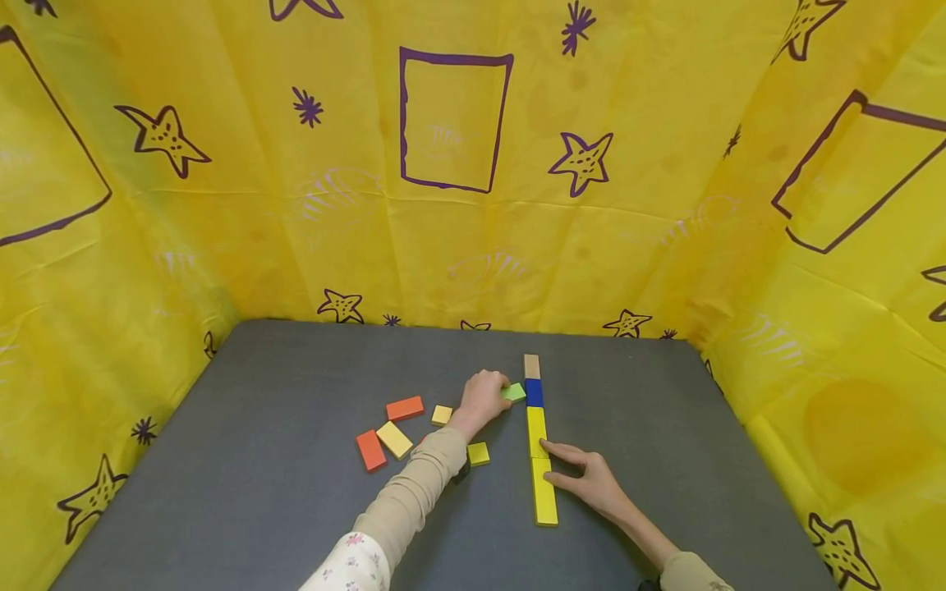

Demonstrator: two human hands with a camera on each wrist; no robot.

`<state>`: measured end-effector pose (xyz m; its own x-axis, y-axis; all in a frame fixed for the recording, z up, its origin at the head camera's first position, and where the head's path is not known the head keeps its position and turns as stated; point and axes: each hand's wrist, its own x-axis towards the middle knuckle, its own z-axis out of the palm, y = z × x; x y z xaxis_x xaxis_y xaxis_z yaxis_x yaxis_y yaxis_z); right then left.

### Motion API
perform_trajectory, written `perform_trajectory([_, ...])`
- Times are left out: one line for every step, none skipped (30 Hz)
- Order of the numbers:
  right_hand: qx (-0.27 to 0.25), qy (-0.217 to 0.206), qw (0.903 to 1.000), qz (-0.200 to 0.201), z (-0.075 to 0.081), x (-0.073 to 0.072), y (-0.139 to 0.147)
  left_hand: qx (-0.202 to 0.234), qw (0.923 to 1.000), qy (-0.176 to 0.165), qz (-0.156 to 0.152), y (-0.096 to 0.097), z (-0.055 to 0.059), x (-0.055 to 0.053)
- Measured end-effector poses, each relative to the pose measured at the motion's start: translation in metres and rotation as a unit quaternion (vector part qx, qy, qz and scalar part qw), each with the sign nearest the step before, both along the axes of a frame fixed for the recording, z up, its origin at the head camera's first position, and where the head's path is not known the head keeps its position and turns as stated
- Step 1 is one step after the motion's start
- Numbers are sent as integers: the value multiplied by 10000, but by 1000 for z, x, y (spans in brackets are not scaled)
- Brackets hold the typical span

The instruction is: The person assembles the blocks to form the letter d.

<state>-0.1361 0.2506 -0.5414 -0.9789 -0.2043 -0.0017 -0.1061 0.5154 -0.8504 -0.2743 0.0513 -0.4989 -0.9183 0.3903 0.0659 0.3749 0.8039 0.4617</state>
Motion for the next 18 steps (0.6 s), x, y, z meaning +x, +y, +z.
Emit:
perform_trajectory([5,-10,10000,-3,0,0,0,-2,10000,3,-2,0,0,0])
perform_trajectory([1,-55,10000,-28,0,0,-1,-1,10000,9,-6,0,0,0])
perform_trajectory([1,-90,9999,-46,0,0,-1,-2,10000,15,-11,0,0,0])
perform_trajectory([-4,-115,9999,-63,0,0,-1,3,10000,19,-14,0,0,0])
perform_trajectory([-10,-147,9999,-74,0,0,-1,8,10000,24,-20,0,0,0])
perform_trajectory([-15,-166,9998,-77,0,0,-1,6,10000,24,-25,0,0,0])
perform_trajectory([-15,-177,9998,-77,0,0,-1,7,10000,22,-26,0,0,-1])
perform_trajectory([-21,-180,9998,-77,0,0,-1,5,10000,20,-29,0,0,-1])
perform_trajectory([-14,-156,9999,-67,0,0,-1,-1,10000,18,-31,0,-1,-1])
perform_trajectory([-9,-123,9999,-55,0,0,-1,-3,10000,15,-31,0,-1,-1])
perform_trajectory([4,-94,9999,-35,0,0,0,-10,10000,18,-32,0,-1,-1])
perform_trajectory([7,-63,10000,-19,0,0,0,-20,10000,17,-30,0,-1,-1])
perform_trajectory([7,-18,10000,4,0,0,0,-26,10000,20,-28,0,-1,-1])
perform_trajectory([-9,17,10000,20,-1,0,0,-28,10000,24,-28,0,-1,-1])
perform_trajectory([-14,50,10000,37,-1,-1,1,-29,10000,29,-28,0,-2,-1])
perform_trajectory([-25,65,10000,48,-1,-1,1,-29,10000,31,-27,0,-2,-1])
perform_trajectory([-33,69,10000,56,0,-1,1,-22,10000,26,-28,0,-2,-1])
perform_trajectory([-45,65,10000,51,0,0,0,-11,10000,17,-30,0,-2,-1])
